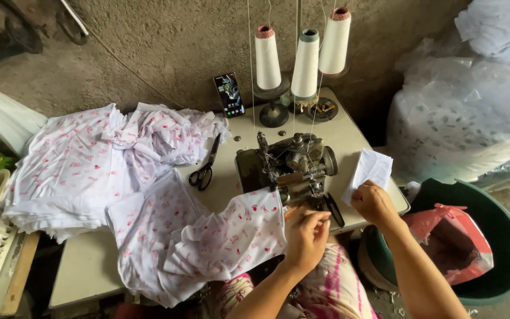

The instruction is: The person is sewing small white fabric pieces with pink patterns using an industrial sewing machine.

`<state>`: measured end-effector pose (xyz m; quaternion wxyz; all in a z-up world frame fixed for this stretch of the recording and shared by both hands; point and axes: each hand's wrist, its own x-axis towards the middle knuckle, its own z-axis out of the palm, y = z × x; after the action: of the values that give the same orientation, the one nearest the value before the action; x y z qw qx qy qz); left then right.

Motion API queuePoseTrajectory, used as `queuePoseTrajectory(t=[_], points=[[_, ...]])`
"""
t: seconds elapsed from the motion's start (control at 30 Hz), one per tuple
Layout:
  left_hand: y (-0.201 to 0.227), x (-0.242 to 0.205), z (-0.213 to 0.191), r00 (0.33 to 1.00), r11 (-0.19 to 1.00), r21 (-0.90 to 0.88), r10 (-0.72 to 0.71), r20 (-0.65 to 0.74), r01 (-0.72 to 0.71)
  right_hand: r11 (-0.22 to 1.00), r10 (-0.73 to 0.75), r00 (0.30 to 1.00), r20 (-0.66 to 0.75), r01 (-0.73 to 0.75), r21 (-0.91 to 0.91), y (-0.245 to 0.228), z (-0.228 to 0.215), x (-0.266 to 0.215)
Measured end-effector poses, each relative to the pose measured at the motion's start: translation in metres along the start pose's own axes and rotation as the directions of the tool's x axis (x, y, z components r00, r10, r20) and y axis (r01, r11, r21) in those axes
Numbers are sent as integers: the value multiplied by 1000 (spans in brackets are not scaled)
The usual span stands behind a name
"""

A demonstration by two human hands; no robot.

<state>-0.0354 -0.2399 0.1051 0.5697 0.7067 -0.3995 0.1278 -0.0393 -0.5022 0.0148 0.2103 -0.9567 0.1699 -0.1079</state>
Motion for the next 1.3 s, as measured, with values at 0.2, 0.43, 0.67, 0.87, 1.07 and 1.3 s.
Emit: queuePoseTrajectory(t=[0.2,0.43,0.67,0.87,1.07,1.3], points=[[-95,3,104,902,899,-83,-421,96,429,940,131,991,-36,-113,323,41,16,5],[-120,29,163,836,837,-83,-525,158,541,900,195,981,14,-184,395,37,-5,-6],[-145,25,184,738,736,-59,-668,95,674,847,175,984,22,-162,506,30,-18,-11],[-144,22,176,744,744,-20,-665,61,668,649,226,974,-24,-132,750,10,-34,-19],[-122,26,170,735,718,-161,-668,118,678,794,199,980,22,-175,582,-6,-39,-20],[-142,24,183,713,690,-181,-687,143,701,911,236,972,2,-222,346,13,-24,-12]])
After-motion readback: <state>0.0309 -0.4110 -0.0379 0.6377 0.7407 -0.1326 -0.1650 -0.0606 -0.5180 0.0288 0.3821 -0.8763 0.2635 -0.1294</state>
